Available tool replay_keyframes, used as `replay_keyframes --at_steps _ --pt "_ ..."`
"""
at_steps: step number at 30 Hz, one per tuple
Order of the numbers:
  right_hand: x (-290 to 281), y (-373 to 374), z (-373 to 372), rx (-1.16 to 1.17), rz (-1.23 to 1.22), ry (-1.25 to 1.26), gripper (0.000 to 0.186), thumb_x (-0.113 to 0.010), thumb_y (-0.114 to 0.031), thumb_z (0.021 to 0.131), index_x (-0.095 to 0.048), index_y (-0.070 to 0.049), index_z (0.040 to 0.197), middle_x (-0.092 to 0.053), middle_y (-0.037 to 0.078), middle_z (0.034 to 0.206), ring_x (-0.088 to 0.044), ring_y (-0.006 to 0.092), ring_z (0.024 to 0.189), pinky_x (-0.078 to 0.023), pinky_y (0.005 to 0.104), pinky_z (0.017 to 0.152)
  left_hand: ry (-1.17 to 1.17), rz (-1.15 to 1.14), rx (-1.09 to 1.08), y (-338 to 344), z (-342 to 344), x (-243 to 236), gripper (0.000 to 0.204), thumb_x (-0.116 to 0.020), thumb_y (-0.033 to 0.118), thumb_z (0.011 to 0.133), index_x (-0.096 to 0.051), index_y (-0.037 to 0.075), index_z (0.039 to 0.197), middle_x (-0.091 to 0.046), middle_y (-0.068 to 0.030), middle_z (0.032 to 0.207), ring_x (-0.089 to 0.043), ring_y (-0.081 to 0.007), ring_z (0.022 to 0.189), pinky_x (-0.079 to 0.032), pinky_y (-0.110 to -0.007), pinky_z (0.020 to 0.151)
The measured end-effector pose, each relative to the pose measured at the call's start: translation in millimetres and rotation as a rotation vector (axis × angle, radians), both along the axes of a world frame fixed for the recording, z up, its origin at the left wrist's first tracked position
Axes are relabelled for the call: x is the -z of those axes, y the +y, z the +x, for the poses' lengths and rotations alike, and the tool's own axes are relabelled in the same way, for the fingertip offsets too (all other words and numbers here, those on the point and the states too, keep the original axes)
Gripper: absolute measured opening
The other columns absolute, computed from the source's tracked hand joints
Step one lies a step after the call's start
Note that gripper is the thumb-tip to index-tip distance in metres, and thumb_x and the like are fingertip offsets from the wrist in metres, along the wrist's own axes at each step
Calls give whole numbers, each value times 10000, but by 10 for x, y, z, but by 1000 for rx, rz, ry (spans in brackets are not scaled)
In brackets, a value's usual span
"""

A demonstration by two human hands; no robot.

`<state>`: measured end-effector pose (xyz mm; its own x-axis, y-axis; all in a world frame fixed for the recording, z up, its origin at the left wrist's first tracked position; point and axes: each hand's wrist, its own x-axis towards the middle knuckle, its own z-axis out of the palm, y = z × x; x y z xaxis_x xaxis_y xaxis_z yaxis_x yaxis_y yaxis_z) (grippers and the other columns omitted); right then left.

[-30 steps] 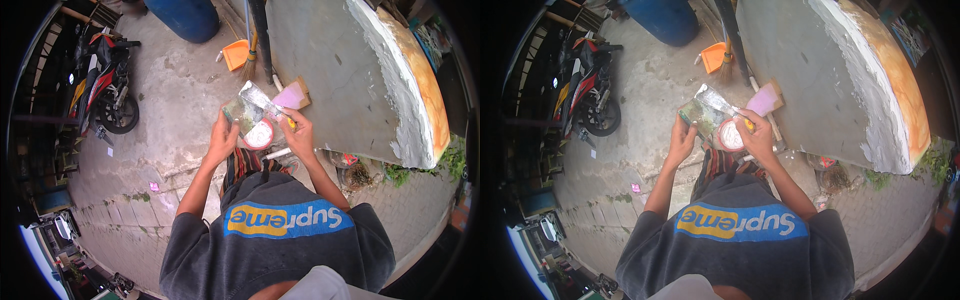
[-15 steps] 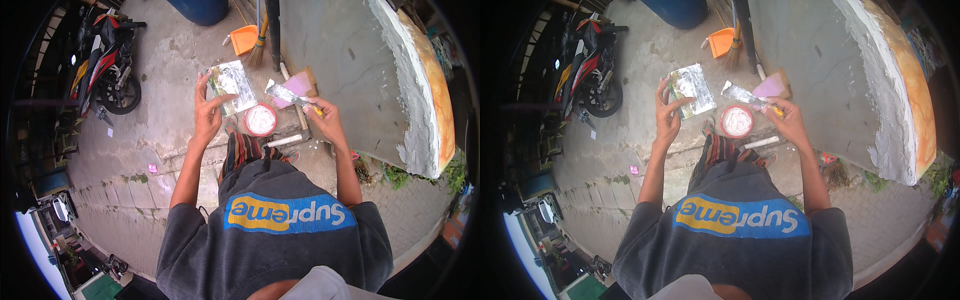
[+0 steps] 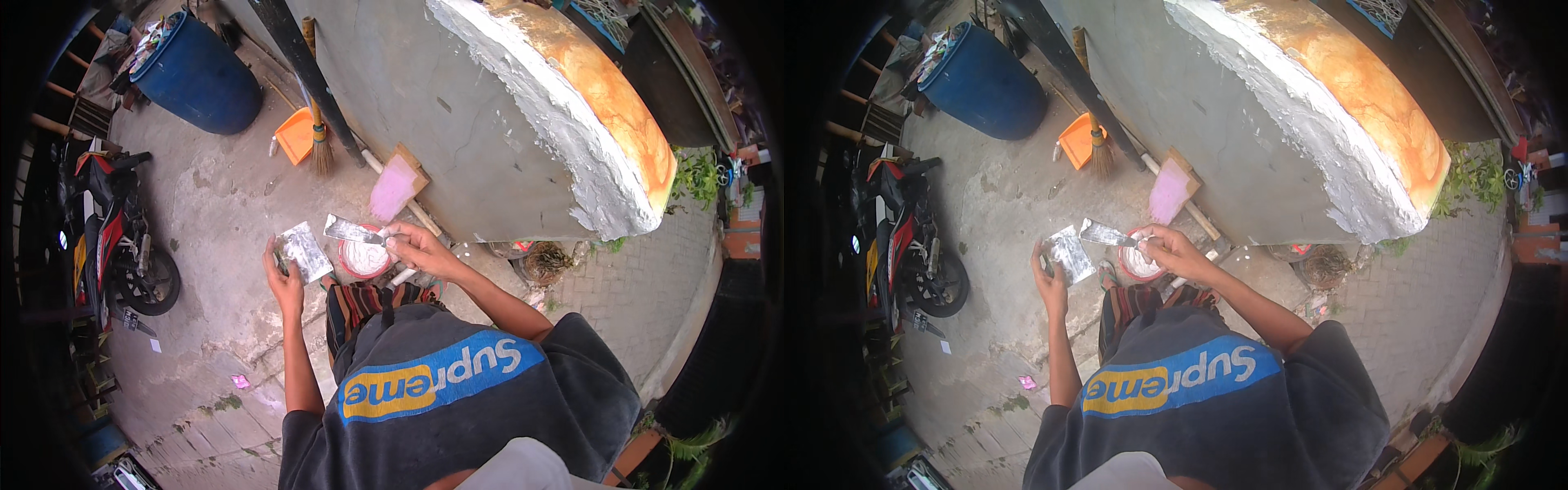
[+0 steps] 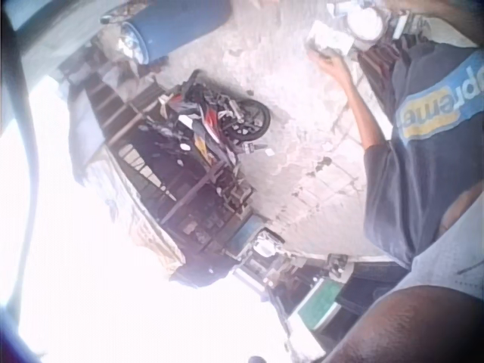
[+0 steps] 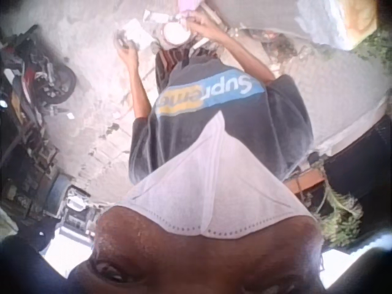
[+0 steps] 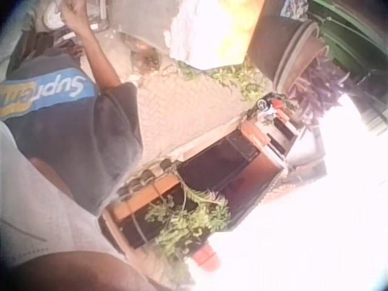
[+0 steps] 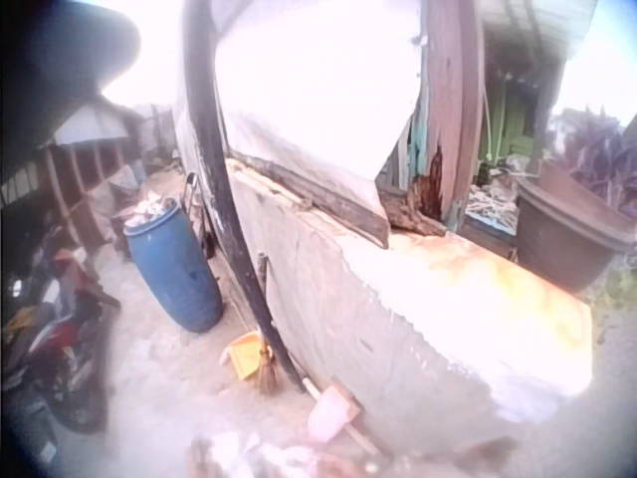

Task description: The person uses a trowel and a putty knife to scoop white plaster from a bucket and apply it to a vertical wall surface. They repeatedly smooth and spread the material along the wall edge, occasionally scraping excess back onto the trowel.

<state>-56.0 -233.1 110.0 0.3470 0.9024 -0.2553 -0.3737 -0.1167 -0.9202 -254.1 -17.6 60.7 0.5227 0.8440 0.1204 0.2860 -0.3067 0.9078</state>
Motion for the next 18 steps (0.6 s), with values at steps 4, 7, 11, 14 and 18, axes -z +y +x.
replay_keyframes --at_steps 4,7,11,14,18 --pt "46 101 75 109 -61 -121 306 -507 -196 970 -506 -59 1244 -469 -63 704 -356 12 559 -282 182 493 -83 87 15 215 421 -290 684 -499 -93 842 -238 57 1456 -276 -176 1459 -547 -160 1013 -448 -259 841" --pt "-34 166 180 312 -40 -166 306 -514 -177 961 -497 -57 1243 -509 -37 746 -396 21 574 -313 185 496 -334 -249 114 703 730 -118 611 -524 -85 852 -297 18 1410 -400 -176 1377 -558 -137 1003 -454 -251 819" --pt "-158 535 164 699 24 -251 297 -508 -175 955 -488 -61 1228 -563 17 830 -470 46 611 -385 201 499 -280 -580 392 1757 1096 387 441 -553 -91 843 -405 -19 1252 -556 -143 1204 -574 -134 973 -452 -261 823" --pt "-391 907 46 1052 85 -276 295 -487 -181 952 -482 -69 1225 -582 44 878 -502 67 625 -416 215 498 -198 -713 580 2376 1283 600 282 -537 -69 863 -456 9 1122 -593 -110 1113 -587 -152 966 -455 -295 868" --pt "-515 1510 -314 1435 193 -183 365 -438 -184 945 -452 -60 1288 -584 62 943 -517 84 658 -426 223 524 8 -1041 610 2787 1302 254 229 -472 -25 902 -454 30 1123 -580 -102 1134 -585 -179 1012 -475 -340 894"
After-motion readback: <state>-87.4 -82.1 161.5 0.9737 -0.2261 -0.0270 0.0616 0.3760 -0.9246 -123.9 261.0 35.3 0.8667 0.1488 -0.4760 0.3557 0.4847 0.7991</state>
